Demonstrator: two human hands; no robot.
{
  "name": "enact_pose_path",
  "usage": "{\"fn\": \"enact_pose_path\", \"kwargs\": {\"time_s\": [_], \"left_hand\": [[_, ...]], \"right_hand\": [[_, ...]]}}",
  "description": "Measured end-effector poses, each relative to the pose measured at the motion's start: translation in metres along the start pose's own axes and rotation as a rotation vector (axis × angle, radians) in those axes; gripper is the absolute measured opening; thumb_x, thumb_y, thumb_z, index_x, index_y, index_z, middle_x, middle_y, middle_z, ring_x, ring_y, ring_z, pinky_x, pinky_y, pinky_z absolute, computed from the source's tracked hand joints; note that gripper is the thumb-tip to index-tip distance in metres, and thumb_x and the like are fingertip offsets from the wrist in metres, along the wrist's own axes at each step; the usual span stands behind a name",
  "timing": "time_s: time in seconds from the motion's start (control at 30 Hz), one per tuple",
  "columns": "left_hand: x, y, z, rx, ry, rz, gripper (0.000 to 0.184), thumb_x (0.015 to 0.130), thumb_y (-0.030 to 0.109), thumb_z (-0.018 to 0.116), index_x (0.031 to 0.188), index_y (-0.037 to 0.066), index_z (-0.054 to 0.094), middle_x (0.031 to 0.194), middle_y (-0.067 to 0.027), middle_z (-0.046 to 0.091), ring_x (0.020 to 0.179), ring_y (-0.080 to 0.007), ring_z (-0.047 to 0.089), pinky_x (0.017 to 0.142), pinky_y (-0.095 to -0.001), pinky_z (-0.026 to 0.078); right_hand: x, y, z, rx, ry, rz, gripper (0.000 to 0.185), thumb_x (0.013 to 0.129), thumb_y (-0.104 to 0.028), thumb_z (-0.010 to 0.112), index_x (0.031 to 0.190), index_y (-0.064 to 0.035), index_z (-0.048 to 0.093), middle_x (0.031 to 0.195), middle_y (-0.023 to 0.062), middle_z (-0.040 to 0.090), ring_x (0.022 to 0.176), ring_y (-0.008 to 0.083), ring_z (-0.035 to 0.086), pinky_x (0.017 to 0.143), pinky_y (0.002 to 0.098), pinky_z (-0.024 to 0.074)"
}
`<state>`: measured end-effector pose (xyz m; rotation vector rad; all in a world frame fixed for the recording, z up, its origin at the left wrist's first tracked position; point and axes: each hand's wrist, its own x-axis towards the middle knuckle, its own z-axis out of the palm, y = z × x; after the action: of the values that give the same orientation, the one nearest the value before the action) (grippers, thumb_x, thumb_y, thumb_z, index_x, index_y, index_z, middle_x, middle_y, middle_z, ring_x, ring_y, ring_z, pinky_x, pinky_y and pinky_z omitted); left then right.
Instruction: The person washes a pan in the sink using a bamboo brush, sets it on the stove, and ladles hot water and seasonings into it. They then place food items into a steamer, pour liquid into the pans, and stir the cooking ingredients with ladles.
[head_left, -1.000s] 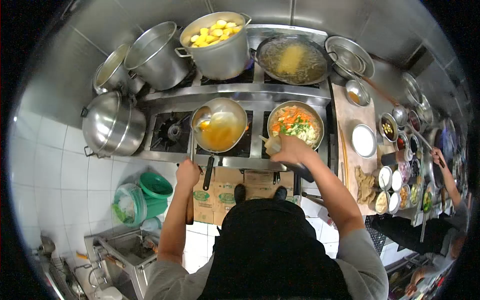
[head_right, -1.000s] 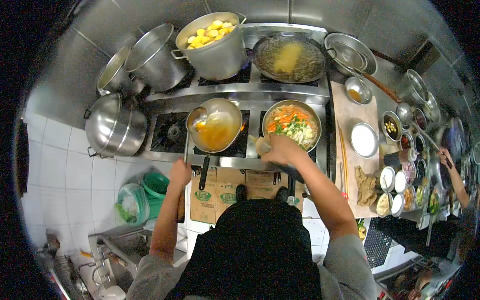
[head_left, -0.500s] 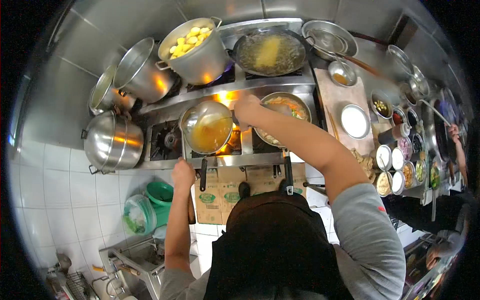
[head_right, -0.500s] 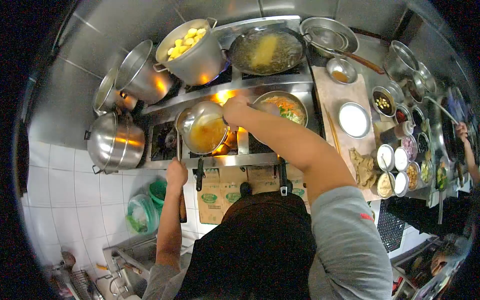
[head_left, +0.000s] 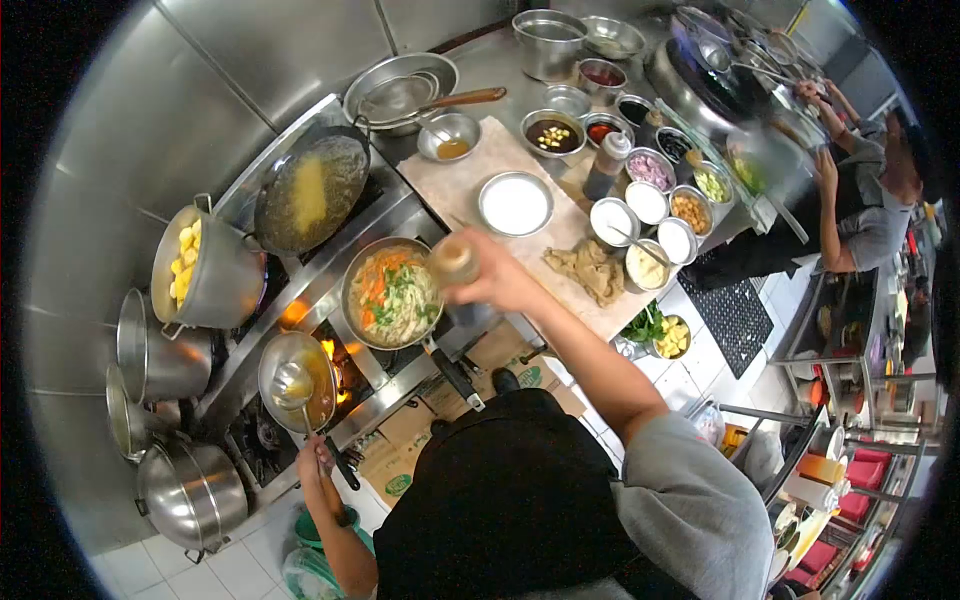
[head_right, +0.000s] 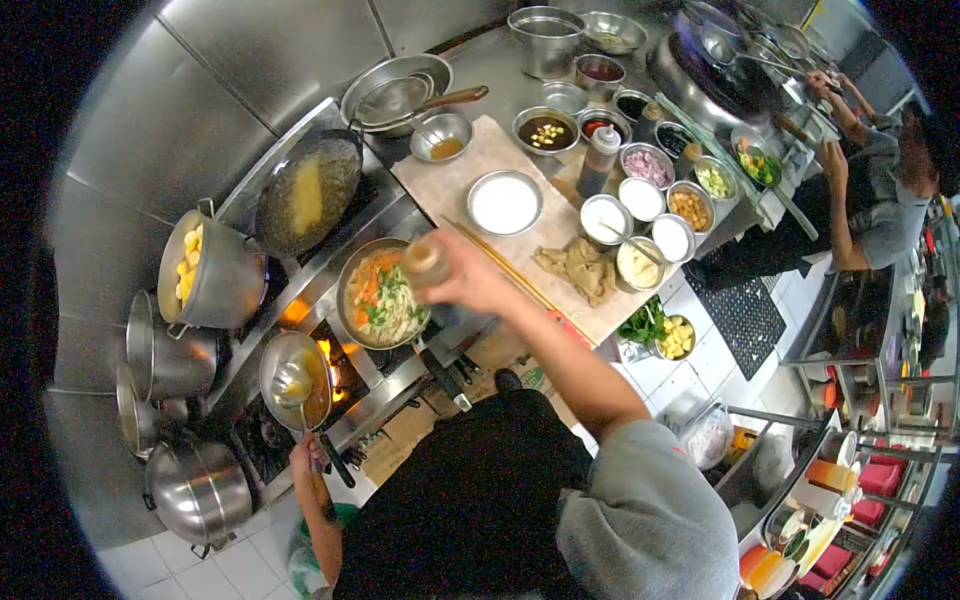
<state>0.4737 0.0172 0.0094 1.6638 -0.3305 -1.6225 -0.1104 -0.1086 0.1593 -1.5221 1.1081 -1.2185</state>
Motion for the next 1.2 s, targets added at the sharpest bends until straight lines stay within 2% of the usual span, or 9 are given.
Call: {"fn": "enact_pose_path", "kwargs": {"time_s": [0.1, 0.3, 0.47, 0.73, 0.9, 0.93, 1.0, 1.07, 1.2], "left_hand": [[-0.003, 0.003, -0.011, 0.017, -0.143, -0.002, 0.026, 0.096, 0.026, 0.057, 0.092, 0.001, 0.059, 0.064, -0.006, 0.057, 0.046, -0.0139, 0.053, 0.04, -0.0332, 0.04], [-0.051, 0.006, 0.008, 1.405, 0.768, 0.495, 0.03, 0.087, 0.02, 0.067, 0.103, -0.004, 0.059, 0.079, -0.0207, 0.066, 0.069, -0.0375, 0.067, 0.063, -0.0487, 0.054], [-0.11, 0.029, 0.035, 1.633, 0.954, 0.419, 0.044, 0.089, 0.018, 0.064, 0.126, -0.003, 0.054, 0.09, -0.0237, 0.07, 0.082, -0.0415, 0.068, 0.073, -0.05, 0.054], [-0.158, 0.053, 0.06, 1.657, 1.033, 0.406, 0.042, 0.091, 0.019, 0.061, 0.125, -0.005, 0.056, 0.088, -0.0248, 0.069, 0.08, -0.0432, 0.067, 0.071, -0.0508, 0.053], [-0.143, 0.047, 0.036, 1.347, 0.812, 0.615, 0.028, 0.092, 0.022, 0.066, 0.103, -0.002, 0.057, 0.072, -0.0178, 0.066, 0.064, -0.0347, 0.065, 0.059, -0.0431, 0.052], [-0.143, 0.049, 0.041, 0.961, 0.665, 0.542, 0.025, 0.094, 0.023, 0.065, 0.099, 0.001, 0.055, 0.068, -0.0133, 0.061, 0.06, -0.0298, 0.062, 0.055, -0.0395, 0.05], [-0.142, 0.054, 0.066, 0.21, 0.335, 0.364, 0.023, 0.097, 0.025, 0.064, 0.092, 0.006, 0.051, 0.06, -0.0045, 0.052, 0.05, -0.02, 0.056, 0.046, -0.0323, 0.045], [-0.128, 0.048, 0.104, 0.07, 0.241, 0.447, 0.023, 0.099, 0.025, 0.061, 0.088, 0.01, 0.047, 0.058, 0.0006, 0.043, 0.047, -0.0133, 0.05, 0.042, -0.0281, 0.039], [-0.098, 0.056, 0.241, -0.071, -0.008, 0.608, 0.026, 0.103, 0.027, 0.055, 0.085, 0.01, 0.047, 0.058, 0.0017, 0.039, 0.048, -0.0133, 0.047, 0.045, -0.0293, 0.042]], "right_hand": [[0.002, -0.019, -0.065, -0.12, 0.196, 0.062, 0.069, 0.066, -0.021, 0.088, 0.124, -0.0038, 0.054, 0.113, 0.0093, 0.067, 0.106, 0.0178, 0.062, 0.098, 0.0355, 0.0475], [0.044, 0.023, -0.165, -0.426, 0.515, -0.194, 0.068, 0.067, -0.015, 0.089, 0.124, -0.0025, 0.055, 0.11, 0.0136, 0.07, 0.103, 0.0217, 0.067, 0.092, 0.0342, 0.0513], [0.064, 0.075, -0.201, -0.532, 0.577, -0.038, 0.068, 0.07, -0.012, 0.085, 0.13, -0.0042, 0.055, 0.113, 0.0168, 0.07, 0.105, 0.0273, 0.068, 0.091, 0.0371, 0.0525], [0.095, 0.226, -0.247, -0.458, 0.656, 0.052, 0.069, 0.075, -0.02, 0.084, 0.133, -0.0004, 0.051, 0.121, 0.0197, 0.065, 0.11, 0.0319, 0.064, 0.095, 0.0435, 0.0494], [0.069, 0.108, -0.196, -0.954, 0.793, -0.292, 0.063, 0.082, -0.021, 0.079, 0.134, 0.0001, 0.051, 0.126, 0.0205, 0.059, 0.111, 0.0365, 0.06, 0.098, 0.0424, 0.0467], [0.058, 0.072, -0.17, -0.992, 0.802, -0.318, 0.049, 0.089, -0.019, 0.072, 0.13, 0.0008, 0.054, 0.12, 0.017, 0.062, 0.107, 0.0308, 0.062, 0.096, 0.0413, 0.0477], [0.03, 0.057, -0.122, -0.447, 0.544, -0.098, 0.036, 0.092, -0.017, 0.068, 0.121, 0.002, 0.06, 0.116, 0.0141, 0.064, 0.107, 0.0267, 0.062, 0.097, 0.0391, 0.0483], [-0.016, 0.064, -0.03, 0.052, 0.272, 0.04, 0.024, 0.094, -0.015, 0.061, 0.11, 0.0022, 0.065, 0.106, 0.0109, 0.068, 0.105, 0.0226, 0.064, 0.096, 0.0352, 0.0507], [-0.052, 0.002, 0.114, 0.119, -0.646, 0.263, 0.065, 0.091, -0.036, 0.068, 0.141, 0.0005, 0.046, 0.116, 0.0186, 0.067, 0.102, 0.0279, 0.067, 0.088, 0.0389, 0.0526]]}}
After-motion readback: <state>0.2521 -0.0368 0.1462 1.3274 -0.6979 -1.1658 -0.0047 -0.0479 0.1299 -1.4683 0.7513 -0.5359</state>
